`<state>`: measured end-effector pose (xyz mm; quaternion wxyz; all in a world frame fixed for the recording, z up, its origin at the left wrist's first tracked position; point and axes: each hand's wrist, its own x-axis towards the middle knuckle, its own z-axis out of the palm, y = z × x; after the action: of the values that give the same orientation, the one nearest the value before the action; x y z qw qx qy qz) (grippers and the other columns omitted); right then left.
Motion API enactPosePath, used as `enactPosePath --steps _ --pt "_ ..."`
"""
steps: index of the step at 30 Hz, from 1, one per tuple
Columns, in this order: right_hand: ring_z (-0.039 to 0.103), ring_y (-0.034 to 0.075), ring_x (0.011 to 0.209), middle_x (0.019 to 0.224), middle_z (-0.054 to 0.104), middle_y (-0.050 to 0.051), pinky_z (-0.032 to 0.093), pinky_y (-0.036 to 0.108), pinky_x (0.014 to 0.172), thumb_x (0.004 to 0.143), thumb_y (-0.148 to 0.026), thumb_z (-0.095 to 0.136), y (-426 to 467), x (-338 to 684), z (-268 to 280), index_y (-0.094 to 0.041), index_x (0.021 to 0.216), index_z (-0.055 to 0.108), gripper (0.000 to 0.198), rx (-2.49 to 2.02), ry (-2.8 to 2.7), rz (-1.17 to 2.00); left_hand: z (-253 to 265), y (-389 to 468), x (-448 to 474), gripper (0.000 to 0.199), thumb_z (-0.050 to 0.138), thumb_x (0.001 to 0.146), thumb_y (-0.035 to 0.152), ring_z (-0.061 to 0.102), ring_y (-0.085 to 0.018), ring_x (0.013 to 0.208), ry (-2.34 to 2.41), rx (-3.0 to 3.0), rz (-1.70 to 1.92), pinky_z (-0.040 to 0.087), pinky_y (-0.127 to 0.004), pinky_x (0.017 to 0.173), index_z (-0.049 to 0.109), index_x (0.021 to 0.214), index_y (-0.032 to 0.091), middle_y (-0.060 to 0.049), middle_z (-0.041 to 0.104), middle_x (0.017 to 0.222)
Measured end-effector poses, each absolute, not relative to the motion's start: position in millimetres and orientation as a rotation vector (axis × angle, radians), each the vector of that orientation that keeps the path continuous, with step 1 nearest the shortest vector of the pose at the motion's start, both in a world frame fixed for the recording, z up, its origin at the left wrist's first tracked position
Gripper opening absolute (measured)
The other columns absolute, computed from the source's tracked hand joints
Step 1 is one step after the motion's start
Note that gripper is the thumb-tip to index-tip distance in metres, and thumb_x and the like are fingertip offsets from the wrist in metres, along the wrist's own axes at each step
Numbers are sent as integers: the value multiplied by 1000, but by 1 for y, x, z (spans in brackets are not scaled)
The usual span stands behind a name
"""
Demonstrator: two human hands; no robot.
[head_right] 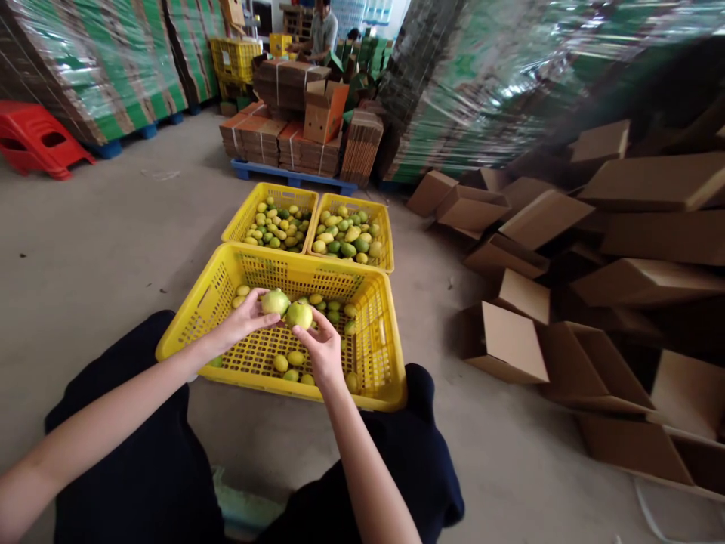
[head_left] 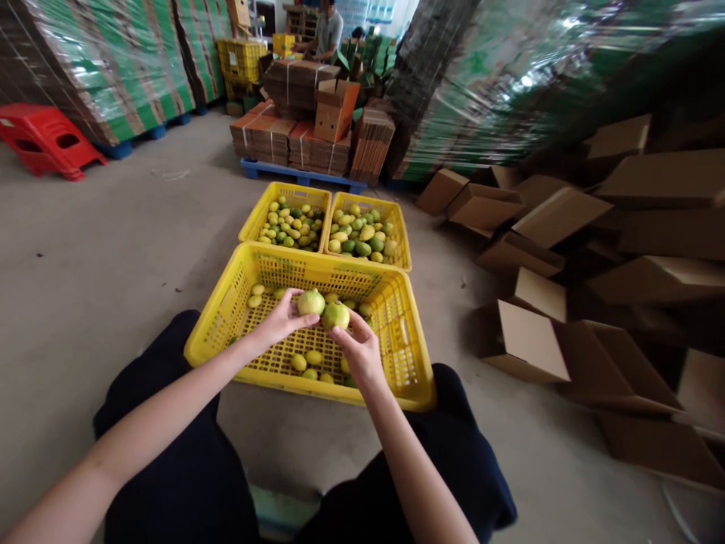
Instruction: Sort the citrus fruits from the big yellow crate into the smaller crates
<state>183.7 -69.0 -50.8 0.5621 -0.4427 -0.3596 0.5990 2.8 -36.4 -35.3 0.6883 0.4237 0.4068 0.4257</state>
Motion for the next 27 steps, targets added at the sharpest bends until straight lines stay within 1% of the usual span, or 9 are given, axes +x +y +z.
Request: enactPosePath --steps 3,6,8,11,13,17,21,24,27 --pt "71 25 97 109 76 3 57 44 93 56 -42 91 -68 184 -52 -25 105 72 56 -1019 -816 1415 -31 -34 0 58 88 66 29 63 -27 113 924 1027 951 42 -51 108 58 115 20 -11 69 117" --pt "71 22 88 101 75 2 61 38 77 59 -47 88 -67 184 -53 -25 101 70 51 -970 -733 1450 -28 -31 -3 52 87 68 35 63 -26 110 969 1068 939 43 -46 106 64 111 17 -10 70 114" --pt "69 18 80 93 74 1 60 30 67 63 -49 86 -66 184 -54 -24 94 69 43 -934 -682 1466 -29 -30 -4 48 85 71 37 64 -23 104 940 1001 911 46 -41 100 66 110 15 -10 71 109" --pt "65 13 70 83 72 -2 55 22 58 64 -48 86 -64 184 -56 -24 84 68 36 -872 -585 1509 -33 -30 -4 43 83 74 31 67 -18 89 892 796 931 52 -35 87 64 110 15 -9 71 101" --pt "64 12 65 81 71 -2 55 22 57 64 -47 86 -63 185 -57 -24 81 68 34 -842 -537 1552 -35 -29 -3 36 80 77 25 68 -17 83 875 672 952 53 -33 84 63 108 16 -8 71 97" --pt "67 14 64 86 74 -1 58 27 59 68 -44 84 -62 185 -58 -24 87 67 32 -820 -556 1584 -36 -28 -2 26 75 82 23 67 -16 84 835 572 947 53 -33 86 68 106 15 -9 72 102" --pt "68 13 60 83 73 -4 58 27 60 70 -47 83 -63 185 -58 -27 92 63 36 -826 -613 1594 -36 -29 -2 34 80 78 26 65 -17 92 858 690 940 50 -30 88 72 108 12 -12 71 111" --pt "68 13 61 82 73 -2 58 27 60 71 -51 81 -63 183 -59 -25 91 65 37 -860 -628 1601 -36 -30 -3 42 82 76 26 65 -20 100 866 767 924 48 -33 93 70 114 12 -14 70 115" --pt "65 13 63 82 73 1 56 27 62 64 -49 86 -63 182 -58 -21 89 70 41 -904 -646 1563 -37 -30 -3 43 78 81 24 69 -20 94 866 726 930 50 -36 92 65 121 14 -13 71 110"
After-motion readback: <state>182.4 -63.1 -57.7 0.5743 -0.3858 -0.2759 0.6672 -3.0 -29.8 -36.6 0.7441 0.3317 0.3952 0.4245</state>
